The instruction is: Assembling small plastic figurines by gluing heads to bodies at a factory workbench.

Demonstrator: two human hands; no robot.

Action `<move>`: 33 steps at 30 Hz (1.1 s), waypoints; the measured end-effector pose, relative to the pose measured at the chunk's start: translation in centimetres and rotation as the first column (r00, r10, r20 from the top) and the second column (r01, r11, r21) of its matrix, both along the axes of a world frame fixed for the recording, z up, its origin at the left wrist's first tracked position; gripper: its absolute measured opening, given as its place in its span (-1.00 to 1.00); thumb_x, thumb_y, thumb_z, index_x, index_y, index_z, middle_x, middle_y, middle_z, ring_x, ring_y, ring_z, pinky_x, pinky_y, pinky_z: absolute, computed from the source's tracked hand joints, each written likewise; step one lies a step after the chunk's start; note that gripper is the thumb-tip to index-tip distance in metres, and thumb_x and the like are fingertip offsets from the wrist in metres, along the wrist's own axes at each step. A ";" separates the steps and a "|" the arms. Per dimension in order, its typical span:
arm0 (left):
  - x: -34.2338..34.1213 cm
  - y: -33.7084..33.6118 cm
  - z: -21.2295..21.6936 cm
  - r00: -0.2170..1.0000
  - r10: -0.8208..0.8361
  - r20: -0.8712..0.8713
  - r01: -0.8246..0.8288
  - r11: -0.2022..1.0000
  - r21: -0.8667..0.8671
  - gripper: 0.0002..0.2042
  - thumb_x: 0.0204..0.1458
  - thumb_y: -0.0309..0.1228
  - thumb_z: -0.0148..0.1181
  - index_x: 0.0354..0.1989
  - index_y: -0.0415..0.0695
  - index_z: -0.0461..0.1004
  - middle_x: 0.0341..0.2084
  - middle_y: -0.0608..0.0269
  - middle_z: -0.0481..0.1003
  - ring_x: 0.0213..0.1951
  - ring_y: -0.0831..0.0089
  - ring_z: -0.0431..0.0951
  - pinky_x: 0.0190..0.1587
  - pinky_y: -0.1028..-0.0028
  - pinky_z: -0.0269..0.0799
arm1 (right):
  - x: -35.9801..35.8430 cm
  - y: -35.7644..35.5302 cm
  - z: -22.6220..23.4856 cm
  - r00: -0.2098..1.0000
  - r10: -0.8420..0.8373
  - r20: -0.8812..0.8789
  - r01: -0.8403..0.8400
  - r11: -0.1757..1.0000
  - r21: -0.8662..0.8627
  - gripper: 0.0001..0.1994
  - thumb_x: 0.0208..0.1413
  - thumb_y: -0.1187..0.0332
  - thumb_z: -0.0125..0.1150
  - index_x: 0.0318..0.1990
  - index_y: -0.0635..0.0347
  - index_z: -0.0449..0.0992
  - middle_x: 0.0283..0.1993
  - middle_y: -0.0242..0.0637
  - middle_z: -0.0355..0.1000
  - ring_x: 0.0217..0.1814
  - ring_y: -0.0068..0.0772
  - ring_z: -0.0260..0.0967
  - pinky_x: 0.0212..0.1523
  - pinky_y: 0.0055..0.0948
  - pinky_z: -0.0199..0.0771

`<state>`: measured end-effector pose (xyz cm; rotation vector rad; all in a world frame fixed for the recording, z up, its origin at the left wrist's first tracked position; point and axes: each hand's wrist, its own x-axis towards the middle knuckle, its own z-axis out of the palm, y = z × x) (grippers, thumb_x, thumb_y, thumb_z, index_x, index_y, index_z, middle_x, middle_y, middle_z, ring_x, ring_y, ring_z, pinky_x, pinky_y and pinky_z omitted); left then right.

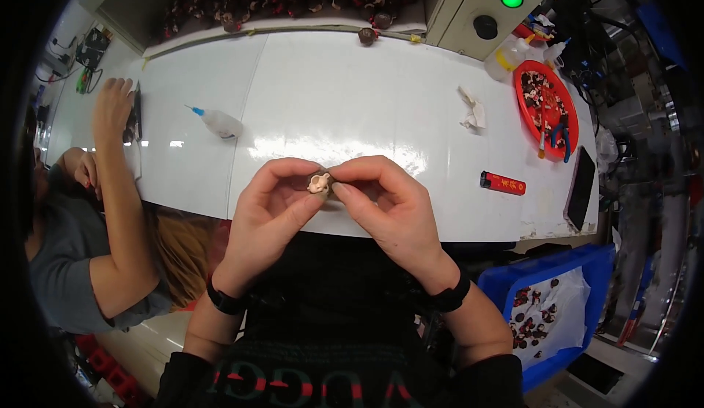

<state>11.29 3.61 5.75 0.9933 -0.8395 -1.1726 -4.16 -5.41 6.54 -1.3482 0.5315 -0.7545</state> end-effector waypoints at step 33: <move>0.3 -0.2 1.0 0.996 -0.087 0.012 0.085 0.988 0.126 -0.72 0.24 -0.45 -0.03 0.09 -0.28 0.31 -0.13 0.17 0.48 -0.20 0.49 0.55 -0.12 0.56 0.48 | -0.2 0.1 -0.7 0.999 -0.041 0.029 0.042 0.998 -0.055 -0.84 0.17 0.54 0.12 -0.10 0.29 0.45 -0.13 -0.32 0.42 -0.09 -0.54 0.41 -0.04 -0.56 0.43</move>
